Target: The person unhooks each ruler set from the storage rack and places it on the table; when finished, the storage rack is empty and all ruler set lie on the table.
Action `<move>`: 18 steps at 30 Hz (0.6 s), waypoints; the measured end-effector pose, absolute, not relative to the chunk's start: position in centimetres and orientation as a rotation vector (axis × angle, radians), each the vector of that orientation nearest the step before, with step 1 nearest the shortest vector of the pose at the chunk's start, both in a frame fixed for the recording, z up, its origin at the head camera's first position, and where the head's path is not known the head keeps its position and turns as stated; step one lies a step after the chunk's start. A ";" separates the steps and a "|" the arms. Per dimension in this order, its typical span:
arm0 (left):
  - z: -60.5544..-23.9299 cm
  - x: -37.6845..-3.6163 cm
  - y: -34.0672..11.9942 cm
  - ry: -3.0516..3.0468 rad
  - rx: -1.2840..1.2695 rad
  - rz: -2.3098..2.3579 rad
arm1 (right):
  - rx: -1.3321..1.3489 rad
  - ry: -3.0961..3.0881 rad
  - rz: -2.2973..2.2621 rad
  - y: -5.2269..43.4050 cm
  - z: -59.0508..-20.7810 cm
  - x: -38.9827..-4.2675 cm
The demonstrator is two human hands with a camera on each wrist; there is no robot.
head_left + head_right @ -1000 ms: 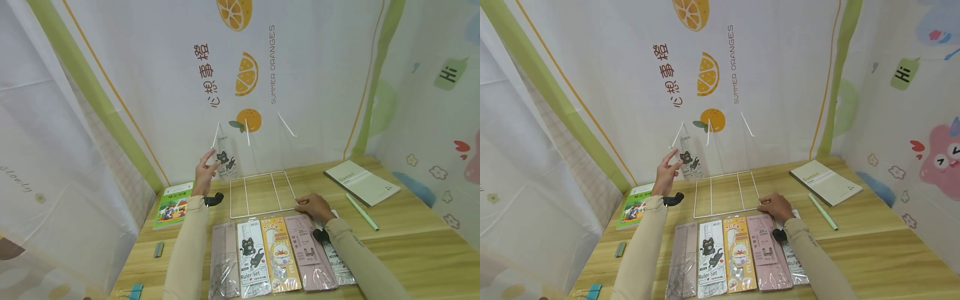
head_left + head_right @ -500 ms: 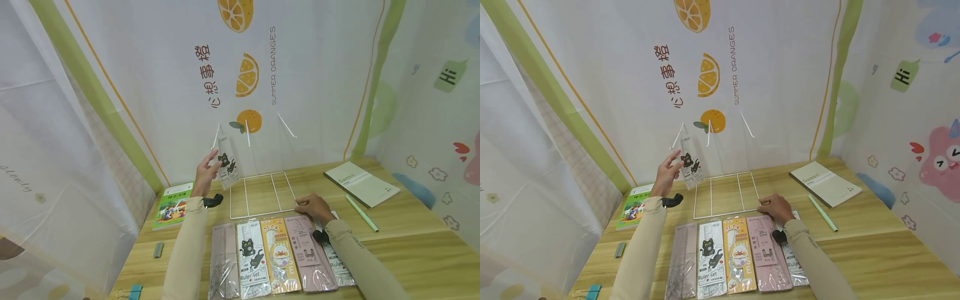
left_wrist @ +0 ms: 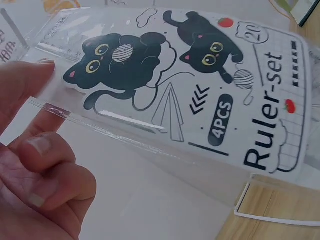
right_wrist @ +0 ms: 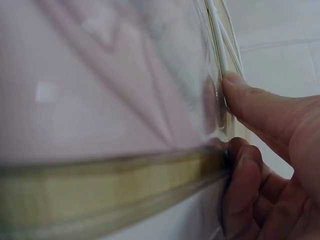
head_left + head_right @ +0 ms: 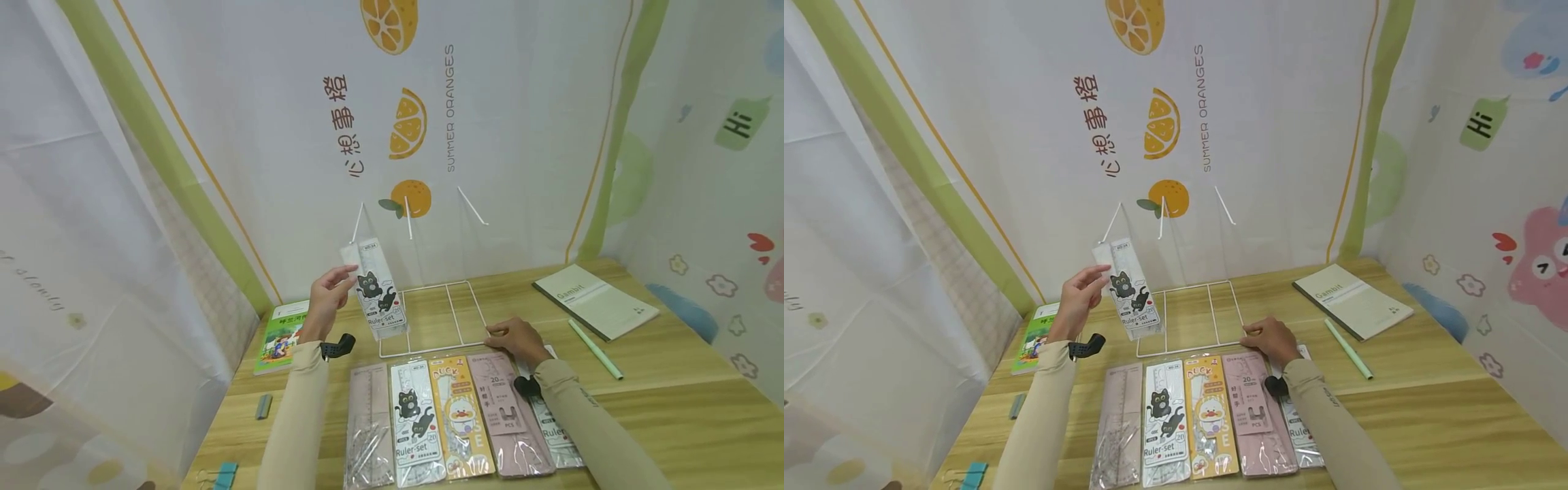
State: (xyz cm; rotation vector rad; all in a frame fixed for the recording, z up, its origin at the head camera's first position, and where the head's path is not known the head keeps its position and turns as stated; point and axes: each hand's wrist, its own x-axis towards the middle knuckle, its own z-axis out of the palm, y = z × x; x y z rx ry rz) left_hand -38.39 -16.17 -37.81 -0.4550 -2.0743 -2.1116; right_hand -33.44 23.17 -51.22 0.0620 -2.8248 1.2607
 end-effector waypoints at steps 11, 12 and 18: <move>-37.3 -36.5 -17.1 -2.164 -0.496 -1.983 | 0.025 -2.814 1.270 23.1 -51.2 -33.4; -37.2 -36.4 -17.2 -2.169 -0.493 -1.977 | 0.029 -2.815 1.265 23.1 -51.2 -33.4; -36.5 -35.3 -17.7 -2.194 -0.503 -1.937 | 0.045 -2.817 1.264 23.1 -51.4 -33.5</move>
